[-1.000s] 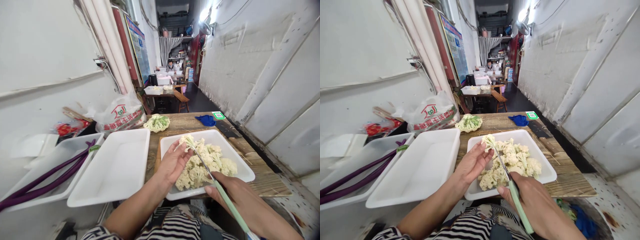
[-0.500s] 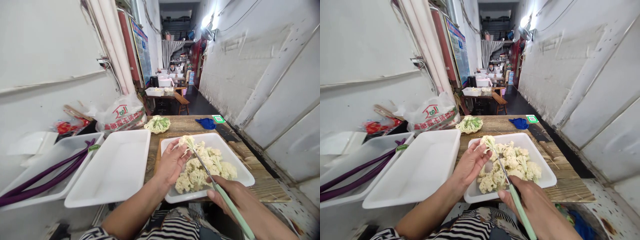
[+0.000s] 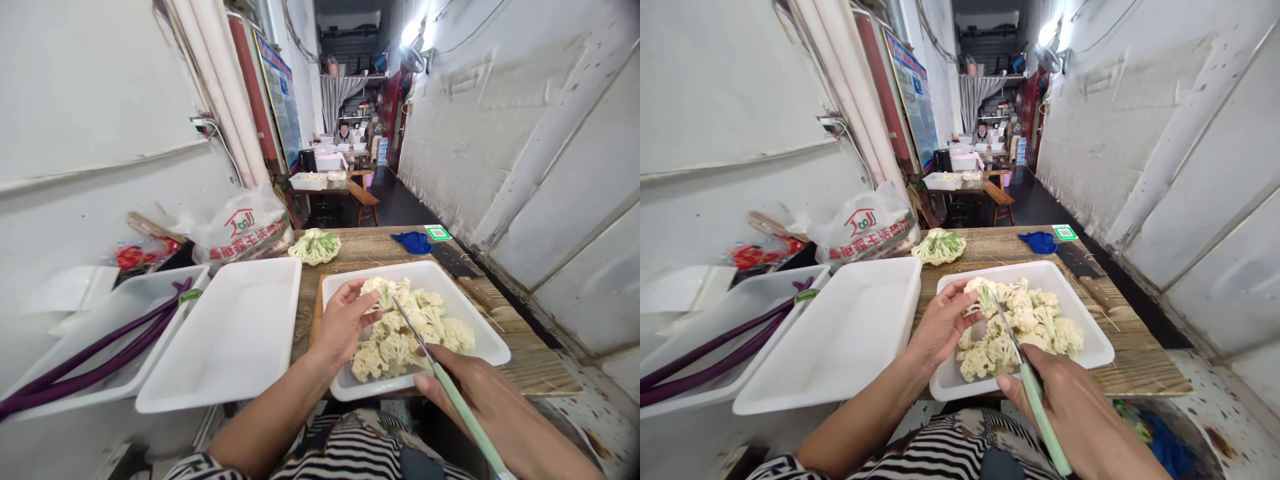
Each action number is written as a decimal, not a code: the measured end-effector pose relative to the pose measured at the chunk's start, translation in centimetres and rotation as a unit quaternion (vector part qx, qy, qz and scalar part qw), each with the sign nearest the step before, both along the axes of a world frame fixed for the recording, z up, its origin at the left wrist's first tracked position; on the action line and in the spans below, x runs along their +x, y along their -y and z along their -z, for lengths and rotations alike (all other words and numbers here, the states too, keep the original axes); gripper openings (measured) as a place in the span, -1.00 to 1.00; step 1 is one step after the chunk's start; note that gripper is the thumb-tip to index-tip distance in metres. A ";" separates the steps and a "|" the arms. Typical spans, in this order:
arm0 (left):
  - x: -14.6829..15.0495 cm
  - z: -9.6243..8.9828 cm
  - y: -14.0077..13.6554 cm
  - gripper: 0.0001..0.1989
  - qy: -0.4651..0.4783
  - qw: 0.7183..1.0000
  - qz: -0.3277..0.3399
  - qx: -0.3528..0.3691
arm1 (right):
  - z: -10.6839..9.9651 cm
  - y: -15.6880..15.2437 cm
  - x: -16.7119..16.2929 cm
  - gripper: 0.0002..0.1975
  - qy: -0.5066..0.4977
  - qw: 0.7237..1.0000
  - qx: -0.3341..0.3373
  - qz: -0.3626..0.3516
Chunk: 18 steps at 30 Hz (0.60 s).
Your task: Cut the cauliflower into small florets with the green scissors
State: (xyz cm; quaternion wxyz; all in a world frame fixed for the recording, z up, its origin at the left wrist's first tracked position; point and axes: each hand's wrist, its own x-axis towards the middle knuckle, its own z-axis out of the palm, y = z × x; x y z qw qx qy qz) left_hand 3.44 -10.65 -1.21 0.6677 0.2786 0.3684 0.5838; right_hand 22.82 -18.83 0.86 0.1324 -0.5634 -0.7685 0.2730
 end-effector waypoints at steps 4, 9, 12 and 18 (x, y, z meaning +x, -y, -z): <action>0.1 0.3 -0.1 -0.67 0.052 0.998 -0.028 0.017 | -0.1 0.6 0.3 -0.64 -0.009 1.000 0.001 -0.016; 0.3 0.0 0.3 -0.66 0.065 0.997 -0.022 0.018 | 0.3 0.6 0.0 -0.57 0.002 1.000 -0.008 -0.002; 0.5 -0.1 0.5 -0.64 0.056 0.998 -0.017 0.013 | 0.4 0.5 -0.3 -0.55 0.001 1.000 -0.013 0.006; 0.4 0.1 0.5 -0.61 0.025 1.000 -0.006 0.011 | -0.1 0.4 -0.4 -0.63 -0.024 0.999 -0.038 0.002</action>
